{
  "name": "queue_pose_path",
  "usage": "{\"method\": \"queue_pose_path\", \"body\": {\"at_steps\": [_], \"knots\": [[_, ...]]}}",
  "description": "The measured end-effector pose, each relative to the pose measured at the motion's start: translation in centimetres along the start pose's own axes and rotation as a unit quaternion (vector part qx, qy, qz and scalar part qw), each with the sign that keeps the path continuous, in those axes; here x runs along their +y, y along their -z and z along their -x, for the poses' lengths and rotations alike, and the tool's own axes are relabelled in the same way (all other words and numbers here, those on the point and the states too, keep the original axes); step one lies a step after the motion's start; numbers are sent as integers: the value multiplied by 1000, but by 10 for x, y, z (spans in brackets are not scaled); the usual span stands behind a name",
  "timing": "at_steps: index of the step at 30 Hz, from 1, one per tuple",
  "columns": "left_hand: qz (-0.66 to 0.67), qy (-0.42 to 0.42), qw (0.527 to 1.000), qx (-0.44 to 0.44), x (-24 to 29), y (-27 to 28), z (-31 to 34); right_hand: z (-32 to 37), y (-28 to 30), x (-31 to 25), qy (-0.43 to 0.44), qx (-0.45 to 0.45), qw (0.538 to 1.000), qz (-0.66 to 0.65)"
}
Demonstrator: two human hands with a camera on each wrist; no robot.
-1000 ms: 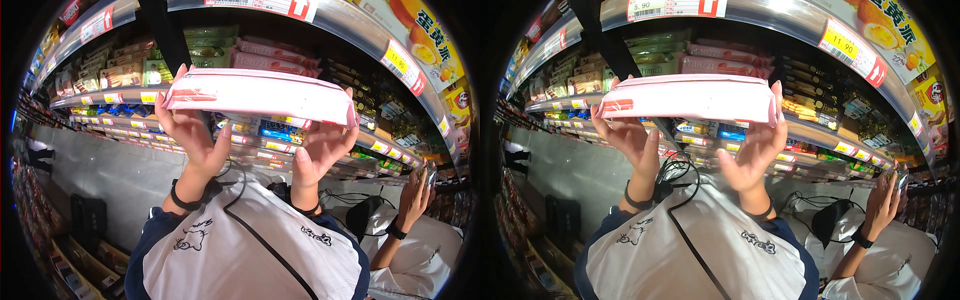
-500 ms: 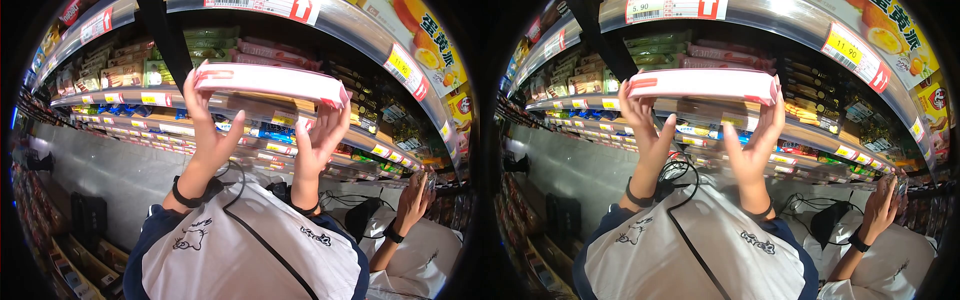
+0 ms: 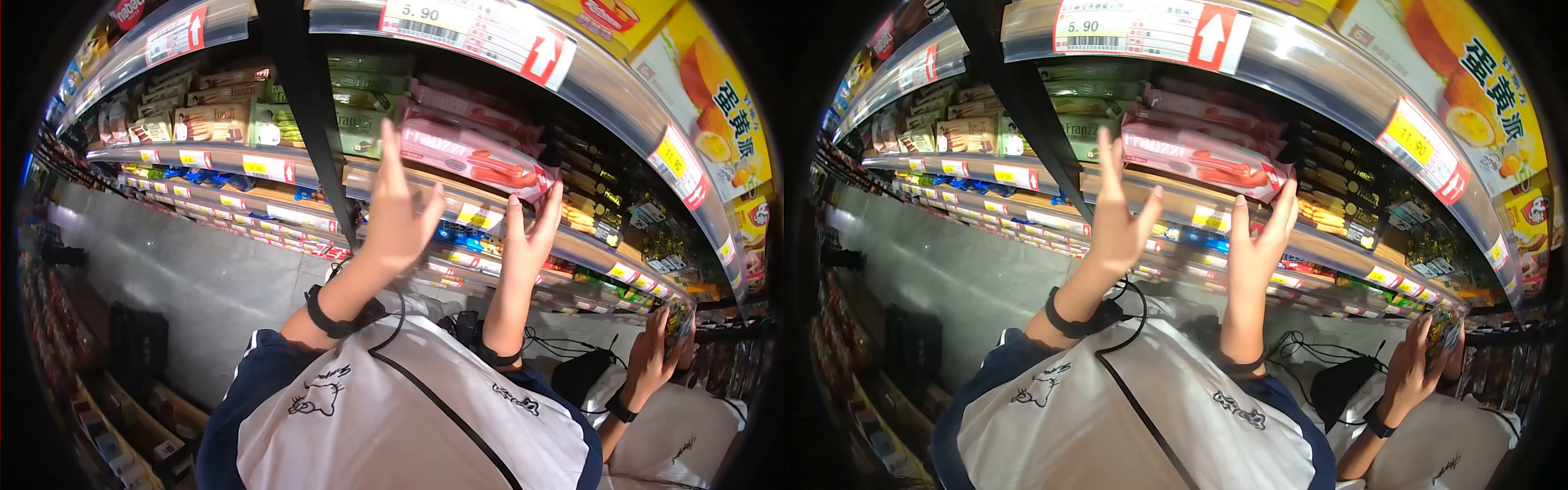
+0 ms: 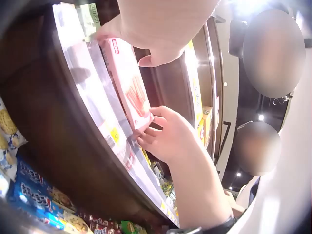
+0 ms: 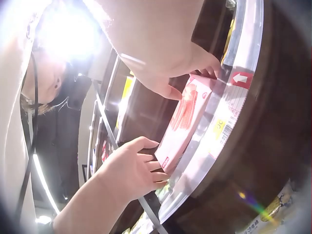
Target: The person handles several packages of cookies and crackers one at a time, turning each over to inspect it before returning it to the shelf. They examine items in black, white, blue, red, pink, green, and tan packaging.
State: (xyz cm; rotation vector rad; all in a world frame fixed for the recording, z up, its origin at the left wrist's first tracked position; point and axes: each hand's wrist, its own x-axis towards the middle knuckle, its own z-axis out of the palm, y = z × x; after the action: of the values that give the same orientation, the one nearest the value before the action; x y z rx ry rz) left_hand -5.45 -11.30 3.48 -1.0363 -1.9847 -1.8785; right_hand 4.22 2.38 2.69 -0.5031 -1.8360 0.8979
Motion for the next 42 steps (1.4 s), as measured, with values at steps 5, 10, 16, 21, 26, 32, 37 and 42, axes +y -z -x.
{"method": "queue_pose_path", "body": {"at_steps": [5, 10, 16, 21, 26, 32, 37, 42], "knots": [[-199, -11, 977, -70, -9, -2, 5, -2, -1, -3, -13, -41, 993, 114], [-202, -17, 977, -60, -6, 2, 5, -4, 1, -3, 6, -37, 991, 132], [-122, -110, 982, 89, -13, 20, 2, -9, 5, -27, 103, 43, 990, 83], [-85, -121, 979, 142, -11, 47, 1, -16, 0, -37, 141, 60, 988, 38], [9, -61, 977, 206, -20, 70, -1, -15, 0, -43, 187, 11, 982, -11], [113, -12, 973, 202, -27, 94, 1, -2, -1, -56, 152, -49, 981, -106], [63, -2, 974, 218, -26, 116, 19, 5, -8, -54, 158, -78, 982, -72], [98, 31, 957, 271, -35, 157, 20, 6, -14, -67, 124, -90, 987, -53]]}}
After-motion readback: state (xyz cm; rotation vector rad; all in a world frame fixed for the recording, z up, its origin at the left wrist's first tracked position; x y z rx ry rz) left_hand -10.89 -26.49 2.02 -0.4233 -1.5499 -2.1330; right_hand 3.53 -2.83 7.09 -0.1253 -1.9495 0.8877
